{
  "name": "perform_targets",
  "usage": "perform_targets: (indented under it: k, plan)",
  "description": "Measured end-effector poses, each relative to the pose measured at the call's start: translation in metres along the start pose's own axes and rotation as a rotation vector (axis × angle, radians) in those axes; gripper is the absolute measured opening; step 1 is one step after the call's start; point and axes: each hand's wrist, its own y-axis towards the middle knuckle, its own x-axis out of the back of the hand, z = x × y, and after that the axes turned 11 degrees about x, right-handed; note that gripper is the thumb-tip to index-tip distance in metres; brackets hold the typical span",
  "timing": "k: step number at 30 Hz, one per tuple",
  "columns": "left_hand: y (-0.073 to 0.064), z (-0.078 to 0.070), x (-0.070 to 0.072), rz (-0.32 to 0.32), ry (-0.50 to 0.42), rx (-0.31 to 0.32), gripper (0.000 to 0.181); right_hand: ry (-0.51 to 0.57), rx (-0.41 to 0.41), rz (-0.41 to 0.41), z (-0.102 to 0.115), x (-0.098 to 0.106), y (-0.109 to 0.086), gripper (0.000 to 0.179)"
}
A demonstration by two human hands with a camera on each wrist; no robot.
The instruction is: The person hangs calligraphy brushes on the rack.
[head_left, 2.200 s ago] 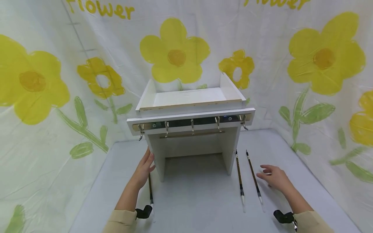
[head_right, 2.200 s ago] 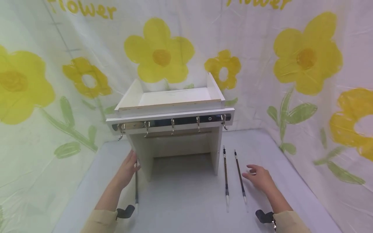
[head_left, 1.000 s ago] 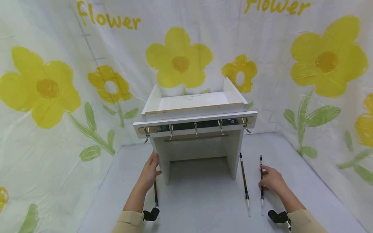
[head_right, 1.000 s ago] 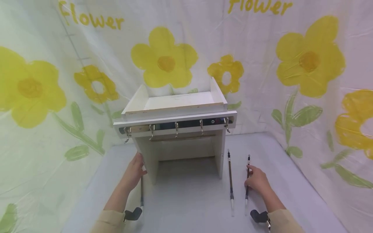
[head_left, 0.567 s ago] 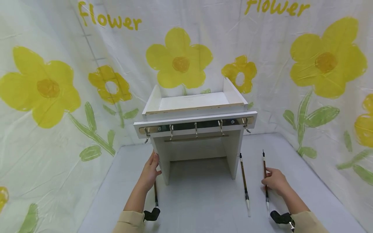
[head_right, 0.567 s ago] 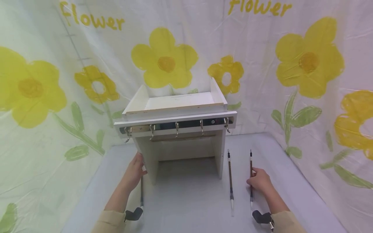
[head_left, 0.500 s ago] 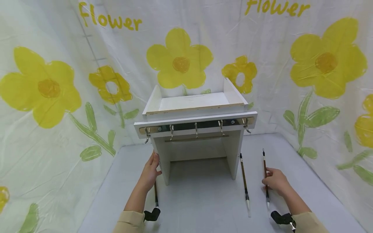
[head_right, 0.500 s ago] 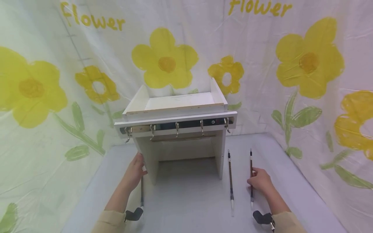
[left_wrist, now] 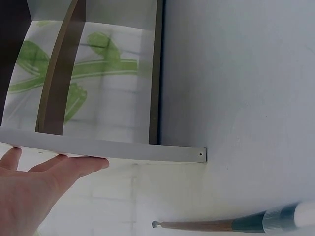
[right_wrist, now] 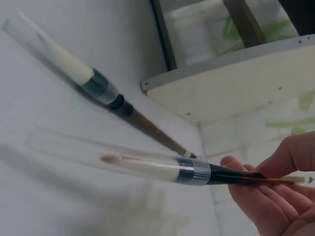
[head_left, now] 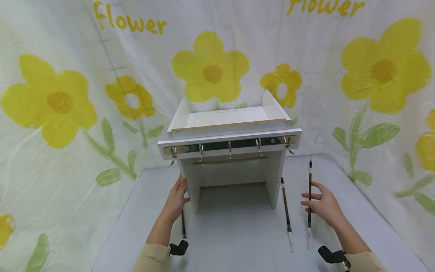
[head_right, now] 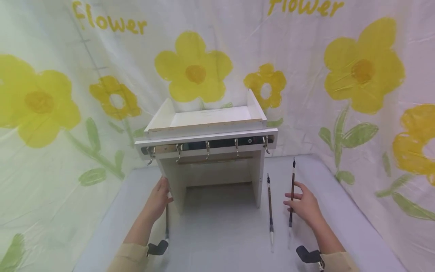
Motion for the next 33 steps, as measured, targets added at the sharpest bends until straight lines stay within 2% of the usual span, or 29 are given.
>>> perform_targets:
  k: [11,21,33]
  plan:
    - [0.001,-0.001,0.002,-0.003,0.002,-0.004,0.073,-0.061,0.096,-0.037,0.031,0.001,-0.005,0.088]
    - [0.004,0.003,0.000,-0.006,0.029,-0.008,0.073,0.026,0.161,-0.030,0.038,0.005,-0.011,0.084]
    - [0.002,0.001,-0.002,-0.022,0.030,-0.003,0.072,0.027,0.298,-0.039,0.055,0.004,-0.020,0.078]
